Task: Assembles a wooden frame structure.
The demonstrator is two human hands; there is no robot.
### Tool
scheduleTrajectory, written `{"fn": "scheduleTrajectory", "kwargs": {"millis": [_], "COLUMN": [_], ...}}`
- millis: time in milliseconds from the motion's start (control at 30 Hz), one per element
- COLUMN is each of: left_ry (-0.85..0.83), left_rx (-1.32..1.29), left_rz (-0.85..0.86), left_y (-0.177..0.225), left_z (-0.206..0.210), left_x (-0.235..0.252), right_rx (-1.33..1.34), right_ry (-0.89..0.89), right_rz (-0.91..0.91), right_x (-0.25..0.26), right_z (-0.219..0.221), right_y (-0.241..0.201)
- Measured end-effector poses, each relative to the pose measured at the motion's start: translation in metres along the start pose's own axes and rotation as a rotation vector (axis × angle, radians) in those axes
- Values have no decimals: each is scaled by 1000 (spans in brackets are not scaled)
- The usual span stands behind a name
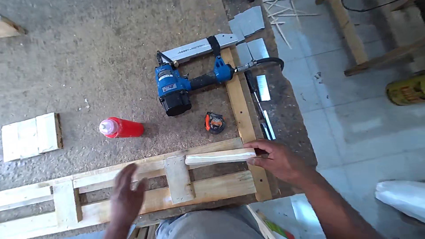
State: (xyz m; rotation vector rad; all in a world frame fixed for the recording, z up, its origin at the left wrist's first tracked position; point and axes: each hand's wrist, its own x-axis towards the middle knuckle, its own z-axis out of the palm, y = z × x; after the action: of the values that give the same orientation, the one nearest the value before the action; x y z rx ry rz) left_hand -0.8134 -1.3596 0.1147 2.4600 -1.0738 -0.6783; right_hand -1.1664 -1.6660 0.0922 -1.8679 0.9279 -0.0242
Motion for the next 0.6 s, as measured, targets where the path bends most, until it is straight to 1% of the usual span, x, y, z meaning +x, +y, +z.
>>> {"fn": "scheduleTrajectory", "kwargs": {"millis": [67, 133, 200, 267, 333, 400, 500, 600], "left_ry": [-49, -107, -113, -82, -69, -51, -38, -51], "left_rx": [-81, -49, 27, 71, 107, 120, 142, 219], "left_rz": [215, 358, 389, 371, 351, 327, 256, 211], "left_y": [37, 60, 67, 65, 62, 62, 70, 79], "left_z": [44, 79, 99, 105, 107, 110, 112, 111], "left_x": [14, 32, 44, 49, 48, 45, 47, 52], "right_rx": [300, 441, 503, 528, 483, 358, 94, -172], "right_ry": [72, 148, 188, 214, 215, 210, 204, 171], "right_rz": [110, 208, 357, 517, 621, 664, 657, 600], "right_x": [2, 7, 13, 18, 19, 20, 24, 30], "right_z": [5, 15, 24, 30, 34, 39, 45, 46], "right_y": [2, 10, 14, 13, 11, 10, 10, 10]}}
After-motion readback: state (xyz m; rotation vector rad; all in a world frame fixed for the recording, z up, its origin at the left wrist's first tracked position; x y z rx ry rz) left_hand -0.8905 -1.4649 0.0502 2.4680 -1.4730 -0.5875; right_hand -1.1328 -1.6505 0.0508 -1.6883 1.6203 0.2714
